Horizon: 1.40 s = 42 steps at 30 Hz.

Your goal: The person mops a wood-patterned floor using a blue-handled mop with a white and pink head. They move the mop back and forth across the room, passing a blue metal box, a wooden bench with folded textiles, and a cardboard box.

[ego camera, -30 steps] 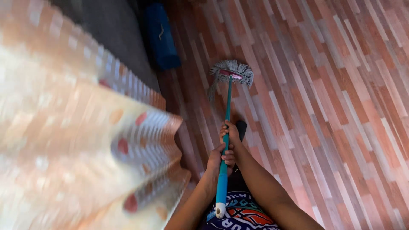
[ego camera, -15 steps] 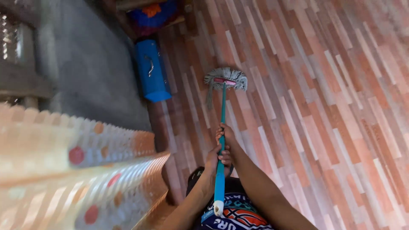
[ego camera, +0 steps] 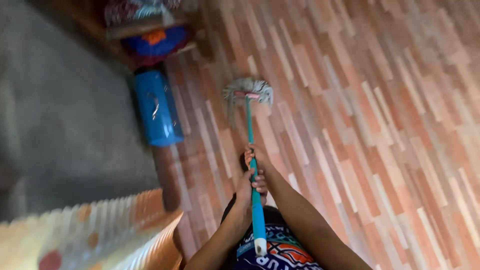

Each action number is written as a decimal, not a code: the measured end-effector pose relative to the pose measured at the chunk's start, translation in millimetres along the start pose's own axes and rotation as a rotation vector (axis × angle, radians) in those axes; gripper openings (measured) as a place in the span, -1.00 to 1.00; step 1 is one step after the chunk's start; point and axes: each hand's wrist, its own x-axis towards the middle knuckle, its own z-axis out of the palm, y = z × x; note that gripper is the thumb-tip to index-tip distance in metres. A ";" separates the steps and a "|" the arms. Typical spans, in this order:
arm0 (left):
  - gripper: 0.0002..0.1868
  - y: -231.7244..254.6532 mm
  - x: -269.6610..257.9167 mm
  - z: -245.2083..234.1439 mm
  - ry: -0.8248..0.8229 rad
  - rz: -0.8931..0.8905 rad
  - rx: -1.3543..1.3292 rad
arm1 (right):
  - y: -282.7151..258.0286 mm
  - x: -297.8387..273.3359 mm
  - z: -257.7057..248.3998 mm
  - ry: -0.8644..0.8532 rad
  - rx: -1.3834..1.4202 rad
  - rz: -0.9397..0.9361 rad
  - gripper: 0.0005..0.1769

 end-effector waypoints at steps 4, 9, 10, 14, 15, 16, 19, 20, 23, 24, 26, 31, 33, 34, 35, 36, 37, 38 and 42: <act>-0.78 12.5 53.8 49.3 0.086 0.005 0.017 | -61.6 21.2 30.6 0.081 -0.107 -0.056 -0.76; -0.57 25.0 123.6 40.7 -0.522 -0.074 -0.417 | -114.5 3.0 93.6 0.214 -0.358 -0.223 -0.79; -0.57 26.1 123.7 43.9 -0.509 -0.066 -0.428 | -116.3 6.8 93.0 0.221 -0.359 -0.207 -0.79; -0.61 47.1 145.3 72.8 -0.347 -0.035 -0.260 | -147.6 36.9 102.7 0.214 -0.215 -0.102 -0.75; -0.61 49.8 149.7 77.0 -0.324 -0.029 -0.250 | -153.1 45.2 100.8 0.208 -0.263 -0.129 -0.75; -0.61 52.1 156.3 83.0 -0.313 -0.021 -0.259 | -162.5 46.6 106.2 0.213 -0.265 -0.114 -0.75; -0.60 60.3 178.0 108.0 -0.321 -0.013 -0.265 | -190.6 67.5 114.2 0.176 -0.230 -0.007 -0.74; -0.60 62.3 184.5 119.3 -0.338 -0.013 -0.277 | -197.6 83.3 107.9 0.171 -0.209 -0.042 -0.76; -0.60 74.5 228.7 147.6 -0.405 0.004 -0.283 | -245.3 118.4 114.5 0.097 -0.178 -0.030 -0.78; -0.59 77.3 245.9 154.8 -0.436 0.009 -0.281 | -263.7 126.5 119.2 0.045 -0.154 0.024 -0.79; -0.59 76.5 267.4 182.8 -0.505 0.012 -0.365 | -291.6 147.8 117.4 0.017 -0.168 0.022 -0.80; -0.54 94.1 333.5 205.4 -0.635 -0.032 -0.358 | -349.9 110.9 178.5 0.039 -0.238 -0.046 -0.83; -0.50 89.9 339.2 213.0 -0.709 -0.003 -0.453 | -359.6 120.2 182.4 0.065 -0.420 -0.129 -0.80; -0.50 93.4 344.0 217.1 -0.710 0.011 -0.458 | -366.2 138.0 175.5 0.063 -0.428 -0.118 -0.80; -0.52 97.9 347.3 220.4 -0.614 0.032 -0.401 | -371.0 155.6 168.7 0.052 -0.381 -0.062 -0.82; -0.53 102.6 350.3 223.8 -0.519 0.052 -0.345 | -375.5 173.1 162.2 0.042 -0.334 -0.006 -0.84; -0.53 107.7 354.0 229.7 -0.514 0.055 -0.347 | -381.0 175.4 167.9 0.043 -0.333 -0.001 -0.84; -0.54 113.4 357.3 236.0 -0.451 0.055 -0.316 | -386.3 177.6 174.2 0.018 -0.252 0.072 -0.84; -0.64 138.6 371.5 287.1 -0.207 0.128 -0.180 | -416.6 227.4 180.5 -0.029 -0.196 0.167 -0.83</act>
